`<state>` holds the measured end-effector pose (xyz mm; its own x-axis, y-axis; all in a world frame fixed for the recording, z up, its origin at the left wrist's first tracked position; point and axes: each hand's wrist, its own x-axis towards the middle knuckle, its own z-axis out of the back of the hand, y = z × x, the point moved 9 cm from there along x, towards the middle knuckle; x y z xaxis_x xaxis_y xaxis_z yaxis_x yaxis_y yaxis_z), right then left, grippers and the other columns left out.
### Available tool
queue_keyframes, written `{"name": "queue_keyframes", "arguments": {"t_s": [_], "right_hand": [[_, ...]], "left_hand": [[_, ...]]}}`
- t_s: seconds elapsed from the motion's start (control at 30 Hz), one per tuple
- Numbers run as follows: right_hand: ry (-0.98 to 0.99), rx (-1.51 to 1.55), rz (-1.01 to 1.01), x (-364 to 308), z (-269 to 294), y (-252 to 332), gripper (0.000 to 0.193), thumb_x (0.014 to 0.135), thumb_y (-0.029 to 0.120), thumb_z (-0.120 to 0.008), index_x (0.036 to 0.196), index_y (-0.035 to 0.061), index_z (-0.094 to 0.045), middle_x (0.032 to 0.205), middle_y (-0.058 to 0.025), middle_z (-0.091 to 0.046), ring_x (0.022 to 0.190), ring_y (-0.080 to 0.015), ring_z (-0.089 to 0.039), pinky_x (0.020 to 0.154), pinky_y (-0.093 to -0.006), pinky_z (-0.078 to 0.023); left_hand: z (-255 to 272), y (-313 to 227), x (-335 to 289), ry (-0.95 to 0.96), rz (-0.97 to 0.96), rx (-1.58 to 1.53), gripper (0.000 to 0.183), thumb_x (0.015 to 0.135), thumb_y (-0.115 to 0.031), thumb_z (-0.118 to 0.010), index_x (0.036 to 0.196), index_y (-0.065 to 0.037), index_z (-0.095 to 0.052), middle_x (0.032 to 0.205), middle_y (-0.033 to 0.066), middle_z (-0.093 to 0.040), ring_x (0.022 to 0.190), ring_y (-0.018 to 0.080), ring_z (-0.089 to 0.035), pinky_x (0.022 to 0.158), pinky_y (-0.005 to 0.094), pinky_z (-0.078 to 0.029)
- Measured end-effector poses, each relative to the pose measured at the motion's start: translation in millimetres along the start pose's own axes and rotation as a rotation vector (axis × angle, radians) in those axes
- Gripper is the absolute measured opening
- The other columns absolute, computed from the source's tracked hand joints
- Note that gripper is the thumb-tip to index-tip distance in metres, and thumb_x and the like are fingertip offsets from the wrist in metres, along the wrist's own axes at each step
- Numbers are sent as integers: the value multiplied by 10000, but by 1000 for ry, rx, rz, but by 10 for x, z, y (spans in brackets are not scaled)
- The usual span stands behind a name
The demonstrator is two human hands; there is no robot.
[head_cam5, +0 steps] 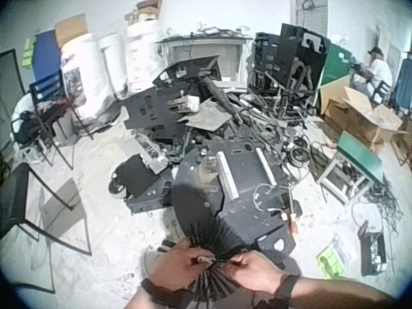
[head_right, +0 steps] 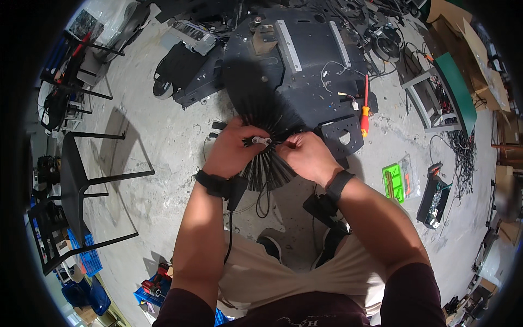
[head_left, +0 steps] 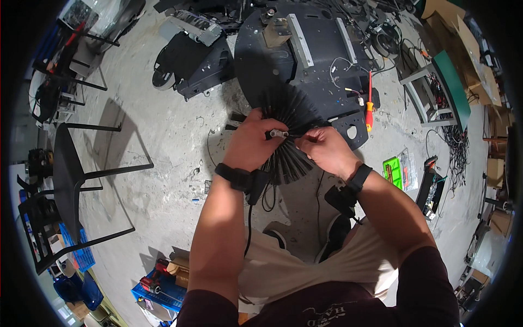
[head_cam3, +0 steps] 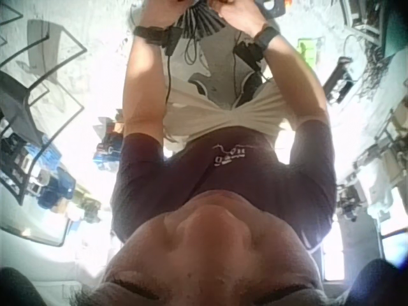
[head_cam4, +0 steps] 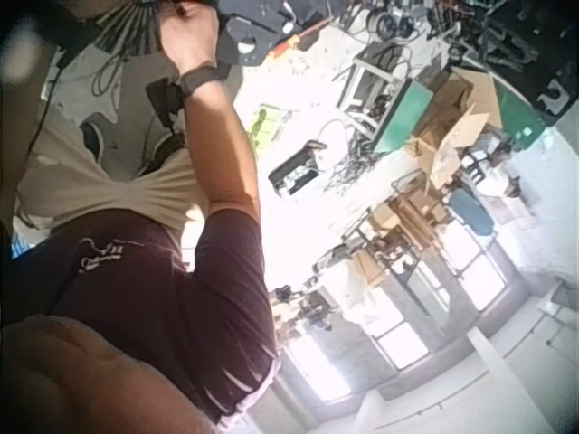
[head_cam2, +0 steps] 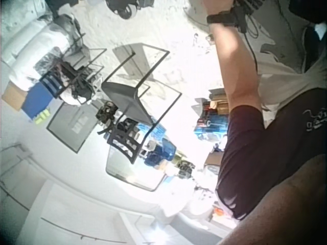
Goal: The recorder is assembling or repairing a large circular brush assembly, connecting internal wires and using a screwdriver to secure components.
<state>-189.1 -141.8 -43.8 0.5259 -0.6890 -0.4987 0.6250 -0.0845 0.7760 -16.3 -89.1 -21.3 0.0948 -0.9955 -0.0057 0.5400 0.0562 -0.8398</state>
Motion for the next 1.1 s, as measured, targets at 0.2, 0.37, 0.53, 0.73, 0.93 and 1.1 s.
{"name": "queue_keyframes", "arguments": {"t_s": [0.2,0.37,0.53,0.73,0.93,1.1], "right_hand": [[-58,-13,21,22,51,-14,291,957,254,-682,1000,-23,-760,782,-211,-698,706,-233,-666,738,-384,-537],[-5,-121,-6,-56,54,140,285,941,243,-680,1028,-13,-767,843,-235,-724,796,-302,-739,782,-397,-555],[-35,-124,46,1,19,106,284,917,249,-703,1018,-10,-760,877,-221,-748,883,-341,-763,802,-411,-566],[-1,201,-16,4,42,145,351,911,242,-796,1109,-29,-695,893,-135,-740,788,-188,-720,686,-352,-570],[79,610,353,-29,-90,372,434,955,277,-839,1214,-10,-641,1013,-80,-723,948,-160,-686,822,-326,-557],[-144,286,416,-97,5,294,306,913,173,-861,1114,16,-693,965,-66,-727,898,-139,-684,808,-319,-556]], "left_hand": [[-7,-54,-15,-11,12,86,294,826,-155,-837,1119,-153,-810,1200,182,-613,1136,385,-652,963,439,-535],[-41,-85,-12,-27,-2,148,288,818,-170,-832,1105,-179,-816,1357,245,-582,1210,412,-649,1015,454,-544],[-53,-84,-9,-38,-49,162,273,815,-168,-835,1087,-160,-819,1336,244,-600,1220,409,-646,1016,454,-544],[-109,-171,-20,-91,-184,368,206,864,-243,-808,1068,-222,-830,1456,242,-590,1198,425,-671,984,492,-565],[-39,1,-5,-55,-11,308,224,845,-178,-785,1066,-146,-806,1339,303,-637,1155,473,-671,940,517,-571],[-99,-75,5,-52,24,313,195,823,-180,-811,1018,-173,-817,1418,256,-614,1168,437,-685,930,505,-582]]}}
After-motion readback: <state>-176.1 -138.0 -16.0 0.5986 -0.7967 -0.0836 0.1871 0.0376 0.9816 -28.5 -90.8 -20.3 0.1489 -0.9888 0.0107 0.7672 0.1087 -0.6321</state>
